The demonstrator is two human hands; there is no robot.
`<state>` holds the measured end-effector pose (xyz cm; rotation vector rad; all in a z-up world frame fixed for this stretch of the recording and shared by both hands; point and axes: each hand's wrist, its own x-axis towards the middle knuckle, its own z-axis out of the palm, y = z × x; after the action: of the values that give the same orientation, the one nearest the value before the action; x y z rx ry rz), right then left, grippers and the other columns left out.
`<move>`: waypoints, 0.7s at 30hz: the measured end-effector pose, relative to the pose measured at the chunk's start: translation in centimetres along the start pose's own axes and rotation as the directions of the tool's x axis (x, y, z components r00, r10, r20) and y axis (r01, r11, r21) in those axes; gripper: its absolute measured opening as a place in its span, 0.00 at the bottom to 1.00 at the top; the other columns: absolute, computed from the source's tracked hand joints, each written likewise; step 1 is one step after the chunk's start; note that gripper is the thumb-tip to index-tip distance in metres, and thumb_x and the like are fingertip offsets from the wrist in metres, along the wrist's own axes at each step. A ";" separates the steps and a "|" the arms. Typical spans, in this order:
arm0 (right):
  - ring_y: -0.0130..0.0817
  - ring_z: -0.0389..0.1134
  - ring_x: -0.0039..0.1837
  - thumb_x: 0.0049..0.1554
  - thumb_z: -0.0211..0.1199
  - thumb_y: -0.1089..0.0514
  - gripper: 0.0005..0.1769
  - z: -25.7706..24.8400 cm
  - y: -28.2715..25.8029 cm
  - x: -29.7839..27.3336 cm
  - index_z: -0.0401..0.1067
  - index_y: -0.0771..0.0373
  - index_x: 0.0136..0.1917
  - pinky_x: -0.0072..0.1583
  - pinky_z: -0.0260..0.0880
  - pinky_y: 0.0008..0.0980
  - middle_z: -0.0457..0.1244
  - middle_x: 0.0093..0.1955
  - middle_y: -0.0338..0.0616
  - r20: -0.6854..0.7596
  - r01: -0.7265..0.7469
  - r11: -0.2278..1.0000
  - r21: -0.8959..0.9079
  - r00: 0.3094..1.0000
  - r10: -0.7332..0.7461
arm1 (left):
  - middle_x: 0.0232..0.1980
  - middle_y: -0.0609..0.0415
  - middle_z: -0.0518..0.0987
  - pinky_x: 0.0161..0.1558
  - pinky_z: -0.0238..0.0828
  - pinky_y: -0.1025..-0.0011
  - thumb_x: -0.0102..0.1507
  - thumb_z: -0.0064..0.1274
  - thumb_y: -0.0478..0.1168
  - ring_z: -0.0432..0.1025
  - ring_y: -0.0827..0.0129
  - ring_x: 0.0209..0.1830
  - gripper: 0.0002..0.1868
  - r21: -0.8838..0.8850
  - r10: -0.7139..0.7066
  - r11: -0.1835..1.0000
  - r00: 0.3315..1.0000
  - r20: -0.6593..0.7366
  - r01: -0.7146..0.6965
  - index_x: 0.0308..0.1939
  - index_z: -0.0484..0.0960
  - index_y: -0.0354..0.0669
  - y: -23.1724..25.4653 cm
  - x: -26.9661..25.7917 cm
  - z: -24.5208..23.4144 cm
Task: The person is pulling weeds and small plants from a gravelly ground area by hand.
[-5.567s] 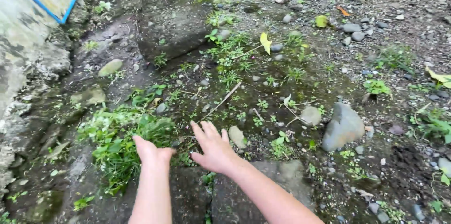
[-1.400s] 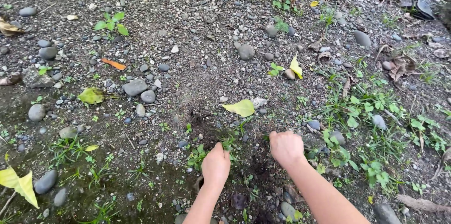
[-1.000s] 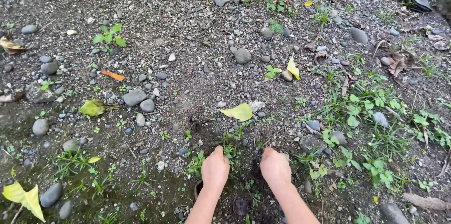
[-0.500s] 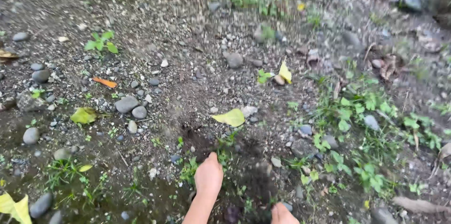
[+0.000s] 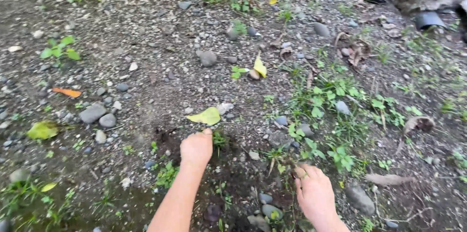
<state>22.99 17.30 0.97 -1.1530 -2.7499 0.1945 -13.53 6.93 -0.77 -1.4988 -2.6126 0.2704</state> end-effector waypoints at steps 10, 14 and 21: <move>0.43 0.56 0.77 0.55 0.58 0.69 0.32 -1.9 1.1 3.4 0.63 0.59 0.73 0.79 0.48 0.46 0.58 0.75 0.48 0.074 0.146 0.961 0.234 0.983 -0.167 | 0.33 0.60 0.78 0.22 0.73 0.78 0.69 0.36 0.32 0.73 0.74 0.25 0.12 -0.472 0.205 0.881 0.862 0.464 0.045 0.51 0.76 0.45 3.9 -4.3 -12.8; 0.45 0.62 0.68 0.57 0.58 0.66 0.28 -0.3 0.8 6.0 0.62 0.67 0.70 0.72 0.61 0.54 0.58 0.70 0.53 -0.051 -0.333 0.885 0.326 0.928 0.368 | 0.40 0.55 0.81 0.26 0.76 0.75 0.71 0.37 0.37 0.75 0.71 0.29 0.13 -0.552 0.299 0.834 0.842 0.448 -0.002 0.56 0.73 0.43 5.3 -5.8 -13.9; 0.45 0.61 0.52 0.65 0.49 0.56 0.05 -0.2 -0.4 7.4 0.63 0.58 0.47 0.54 0.60 0.41 0.63 0.45 0.49 0.253 -0.536 0.611 0.582 0.834 0.490 | 0.78 0.47 0.61 0.59 0.74 0.53 0.69 0.40 0.40 0.78 0.49 0.55 0.12 -0.784 0.312 0.611 0.877 0.366 0.110 0.45 0.78 0.40 6.7 -6.6 -14.7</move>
<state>17.63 22.39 1.90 -1.6667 -1.9961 1.1541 -1.82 5.96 12.05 -2.0415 -3.2599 -0.7507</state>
